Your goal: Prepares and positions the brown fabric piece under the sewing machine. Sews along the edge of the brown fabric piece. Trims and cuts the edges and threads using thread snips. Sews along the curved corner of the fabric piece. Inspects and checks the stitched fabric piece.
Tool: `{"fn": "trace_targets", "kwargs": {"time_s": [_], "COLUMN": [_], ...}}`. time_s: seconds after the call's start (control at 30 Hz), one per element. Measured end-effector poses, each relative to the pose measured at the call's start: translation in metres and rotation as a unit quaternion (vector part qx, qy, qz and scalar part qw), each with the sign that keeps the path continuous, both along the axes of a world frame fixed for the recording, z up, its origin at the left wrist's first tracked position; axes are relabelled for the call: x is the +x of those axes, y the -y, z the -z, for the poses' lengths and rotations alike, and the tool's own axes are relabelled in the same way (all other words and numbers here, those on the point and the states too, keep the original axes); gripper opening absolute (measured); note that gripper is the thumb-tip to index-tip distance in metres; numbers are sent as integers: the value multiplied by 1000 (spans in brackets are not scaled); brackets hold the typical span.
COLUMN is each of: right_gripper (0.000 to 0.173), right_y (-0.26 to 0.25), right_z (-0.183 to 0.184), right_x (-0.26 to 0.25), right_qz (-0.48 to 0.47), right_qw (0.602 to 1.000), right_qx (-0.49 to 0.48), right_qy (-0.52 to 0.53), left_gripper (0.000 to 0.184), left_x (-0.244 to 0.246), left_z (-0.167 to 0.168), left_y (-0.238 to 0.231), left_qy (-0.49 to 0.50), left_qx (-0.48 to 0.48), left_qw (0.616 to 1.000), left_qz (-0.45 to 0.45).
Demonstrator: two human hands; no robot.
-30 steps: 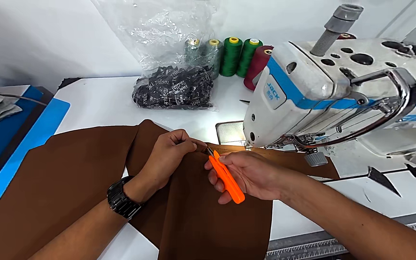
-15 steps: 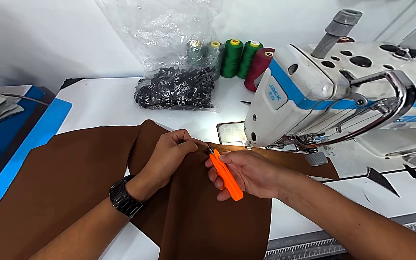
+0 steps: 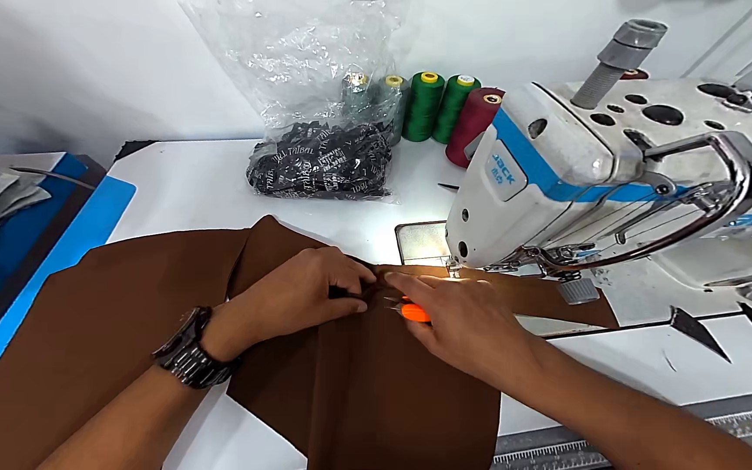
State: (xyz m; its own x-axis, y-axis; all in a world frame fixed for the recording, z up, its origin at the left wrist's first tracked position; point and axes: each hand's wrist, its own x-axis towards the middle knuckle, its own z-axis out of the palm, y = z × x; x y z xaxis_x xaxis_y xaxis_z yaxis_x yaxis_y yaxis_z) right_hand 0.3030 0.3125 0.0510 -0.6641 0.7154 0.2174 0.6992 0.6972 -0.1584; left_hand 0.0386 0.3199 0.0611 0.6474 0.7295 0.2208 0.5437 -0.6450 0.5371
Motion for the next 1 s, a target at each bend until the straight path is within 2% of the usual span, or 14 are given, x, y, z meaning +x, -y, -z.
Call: {"fn": "trace_targets", "kwargs": {"time_s": [0.07,0.3,0.5,0.67,0.83,0.9,1.0], "right_gripper": [43,43,40,36,44,49,49], "right_y": [0,1,2,3,6,11,13], "right_z": [2,2,5,2,-3,-3,-2], "right_x": [1,-1,-5,-7,-10,-12,-13], "right_qz": [-4,-6,-12,-30,-16,2,9], "right_qw": [1000,999,998,998,997,996,996], "right_qx": [15,18,50,23,-26,-36,-39], "right_qy": [18,33,47,40,70,85,83], "left_gripper": [20,19,24,26,22,21,17], "left_x": [-5,-13,-8,-1,2,2,-1], "left_z": [-1,1,0,-5,-6,-6,-6], "left_y": [2,-1,6,16,21,19,16], "left_qy": [-36,-49,-146,-185,-193,-174,-144], "left_qx": [31,12,173,223,194,179,134], "left_qw": [999,998,974,957,961,967,979], "left_qz": [-5,-36,-6,-7,-35,-45,-57]}}
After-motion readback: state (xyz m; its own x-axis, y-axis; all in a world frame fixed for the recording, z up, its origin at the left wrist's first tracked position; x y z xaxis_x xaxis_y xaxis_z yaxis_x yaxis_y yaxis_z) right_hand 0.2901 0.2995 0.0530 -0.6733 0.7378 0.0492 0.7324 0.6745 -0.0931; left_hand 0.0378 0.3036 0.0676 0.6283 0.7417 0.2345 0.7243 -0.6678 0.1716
